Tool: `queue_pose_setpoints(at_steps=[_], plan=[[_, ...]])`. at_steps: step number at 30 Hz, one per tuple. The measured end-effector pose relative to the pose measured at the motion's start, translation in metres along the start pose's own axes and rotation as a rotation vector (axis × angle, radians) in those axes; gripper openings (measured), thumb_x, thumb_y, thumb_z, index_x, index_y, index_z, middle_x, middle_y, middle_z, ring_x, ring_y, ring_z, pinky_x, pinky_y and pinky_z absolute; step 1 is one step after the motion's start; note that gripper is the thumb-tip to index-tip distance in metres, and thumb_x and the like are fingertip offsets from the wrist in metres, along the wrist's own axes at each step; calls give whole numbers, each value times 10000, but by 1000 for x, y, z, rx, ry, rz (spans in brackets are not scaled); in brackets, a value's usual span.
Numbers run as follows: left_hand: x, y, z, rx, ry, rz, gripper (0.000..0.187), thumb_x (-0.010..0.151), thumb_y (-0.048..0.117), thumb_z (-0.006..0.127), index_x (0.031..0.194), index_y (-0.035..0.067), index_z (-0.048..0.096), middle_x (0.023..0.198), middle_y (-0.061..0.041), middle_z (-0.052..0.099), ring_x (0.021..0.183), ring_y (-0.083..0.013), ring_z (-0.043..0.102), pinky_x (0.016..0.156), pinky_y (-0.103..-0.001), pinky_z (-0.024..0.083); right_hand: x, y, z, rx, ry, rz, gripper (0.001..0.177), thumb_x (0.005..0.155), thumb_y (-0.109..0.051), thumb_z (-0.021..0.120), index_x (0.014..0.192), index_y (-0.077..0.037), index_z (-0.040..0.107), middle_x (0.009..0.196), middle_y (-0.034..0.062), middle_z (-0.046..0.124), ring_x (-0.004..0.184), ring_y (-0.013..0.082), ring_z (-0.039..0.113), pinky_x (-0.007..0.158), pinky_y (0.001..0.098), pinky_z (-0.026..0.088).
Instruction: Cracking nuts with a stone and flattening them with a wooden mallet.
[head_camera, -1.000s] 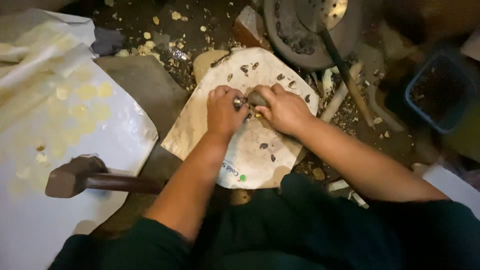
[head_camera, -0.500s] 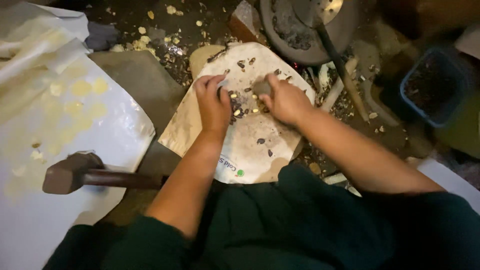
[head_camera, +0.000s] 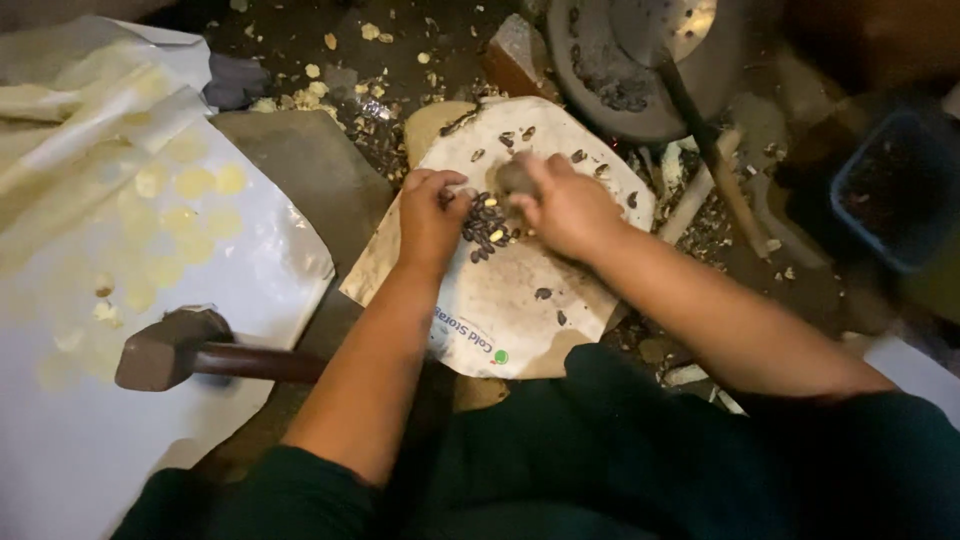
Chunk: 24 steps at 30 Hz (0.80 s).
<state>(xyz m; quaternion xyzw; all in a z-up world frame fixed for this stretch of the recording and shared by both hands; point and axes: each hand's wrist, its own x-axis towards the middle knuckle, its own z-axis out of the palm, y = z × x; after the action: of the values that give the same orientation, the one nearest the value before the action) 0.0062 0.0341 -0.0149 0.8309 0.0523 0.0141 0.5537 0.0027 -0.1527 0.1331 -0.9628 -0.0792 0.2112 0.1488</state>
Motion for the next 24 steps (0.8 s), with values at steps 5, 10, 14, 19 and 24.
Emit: queue_pose_setpoints(at_steps=[5, 10, 14, 19, 24], plan=[[3, 3, 2, 189, -71, 10, 143, 766, 163, 867, 876, 190, 780, 1029, -85, 588, 912, -343, 701, 796, -418, 592, 32, 55, 32, 110, -60, 154, 476, 1023, -414, 558, 1417, -176, 437, 1168, 305, 653, 1111, 540, 651, 958, 624, 503], [11, 4, 7, 260, -69, -5, 101, 788, 163, 829, 863, 160, 762, 1053, -82, 580, 972, -344, 693, 865, -406, 585, 43, 58, 38, 148, -15, 150, 480, 1006, -394, 589, 1387, -139, 446, 1133, 334, 672, 1101, 543, 657, 951, 637, 501], [8, -5, 14, 249, -37, 9, 92, 777, 174, 825, 849, 158, 769, 1007, -89, 582, 943, -343, 685, 863, -423, 568, 27, 38, 49, 5, 17, 123, 446, 1025, -409, 544, 1347, -122, 429, 1058, 305, 687, 1015, 514, 699, 884, 615, 546], [-33, 41, 14, 355, 172, 423, 63, 811, 99, 775, 836, 138, 732, 985, -98, 595, 960, -342, 599, 888, -447, 503, 16, 42, 46, -68, 53, 23, 435, 1036, -364, 542, 1335, -69, 428, 1009, 316, 680, 940, 534, 712, 827, 635, 560], [-89, 44, 53, 493, -28, 725, 124, 802, 182, 775, 793, 74, 715, 1054, -133, 654, 992, -354, 623, 798, -480, 494, -64, 49, 10, 64, 46, 179, 482, 1049, -419, 518, 1375, -87, 392, 1111, 344, 673, 1028, 570, 669, 892, 654, 519]])
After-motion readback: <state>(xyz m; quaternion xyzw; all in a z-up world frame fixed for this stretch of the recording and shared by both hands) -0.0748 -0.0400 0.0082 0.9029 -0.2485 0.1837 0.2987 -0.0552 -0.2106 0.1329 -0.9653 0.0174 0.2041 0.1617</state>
